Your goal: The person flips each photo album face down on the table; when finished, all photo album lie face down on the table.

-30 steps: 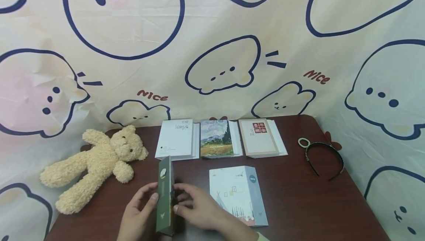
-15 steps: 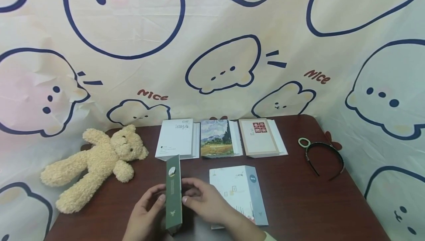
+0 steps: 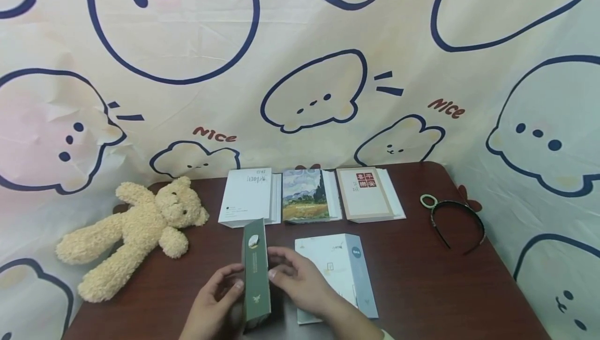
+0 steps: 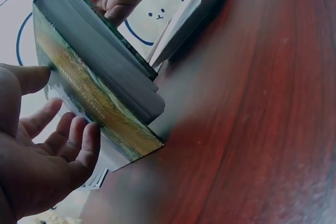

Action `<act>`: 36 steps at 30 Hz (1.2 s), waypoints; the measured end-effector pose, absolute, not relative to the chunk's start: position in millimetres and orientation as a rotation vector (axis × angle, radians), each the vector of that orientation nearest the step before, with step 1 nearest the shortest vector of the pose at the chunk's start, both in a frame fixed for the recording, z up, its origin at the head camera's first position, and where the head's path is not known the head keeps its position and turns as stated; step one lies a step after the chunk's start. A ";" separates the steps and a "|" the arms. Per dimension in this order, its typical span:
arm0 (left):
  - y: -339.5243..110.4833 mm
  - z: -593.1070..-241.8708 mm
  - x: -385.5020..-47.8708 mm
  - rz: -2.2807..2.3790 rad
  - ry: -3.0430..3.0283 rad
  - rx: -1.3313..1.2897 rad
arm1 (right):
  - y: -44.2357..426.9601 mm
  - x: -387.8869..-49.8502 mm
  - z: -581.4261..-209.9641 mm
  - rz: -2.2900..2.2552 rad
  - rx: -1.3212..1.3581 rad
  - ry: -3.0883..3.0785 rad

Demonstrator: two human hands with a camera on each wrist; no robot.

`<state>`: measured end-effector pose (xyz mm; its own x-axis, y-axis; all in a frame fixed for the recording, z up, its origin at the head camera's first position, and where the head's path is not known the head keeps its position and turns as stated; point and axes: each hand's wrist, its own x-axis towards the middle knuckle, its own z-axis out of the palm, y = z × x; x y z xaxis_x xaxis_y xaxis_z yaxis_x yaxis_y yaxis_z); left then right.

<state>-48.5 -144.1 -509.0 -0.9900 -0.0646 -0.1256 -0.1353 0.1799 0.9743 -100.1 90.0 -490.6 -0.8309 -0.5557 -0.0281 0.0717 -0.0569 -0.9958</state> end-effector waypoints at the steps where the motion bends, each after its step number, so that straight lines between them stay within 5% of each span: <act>1: -143.9 -510.3 -48.9 1.964 2.377 -0.197 | 91.4 -100.3 -490.9 -1.944 -0.515 1.794; 36: -149.6 -526.1 -53.4 1.764 2.393 -0.221 | 119.9 -99.2 -515.3 -1.833 -0.376 1.950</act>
<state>-53.4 -149.6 -526.1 -0.9761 -0.0238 -0.2158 -0.2132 0.2934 0.9319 -99.2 119.9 -515.3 -0.8682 -0.4796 -0.1272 0.0973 0.0870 -0.9915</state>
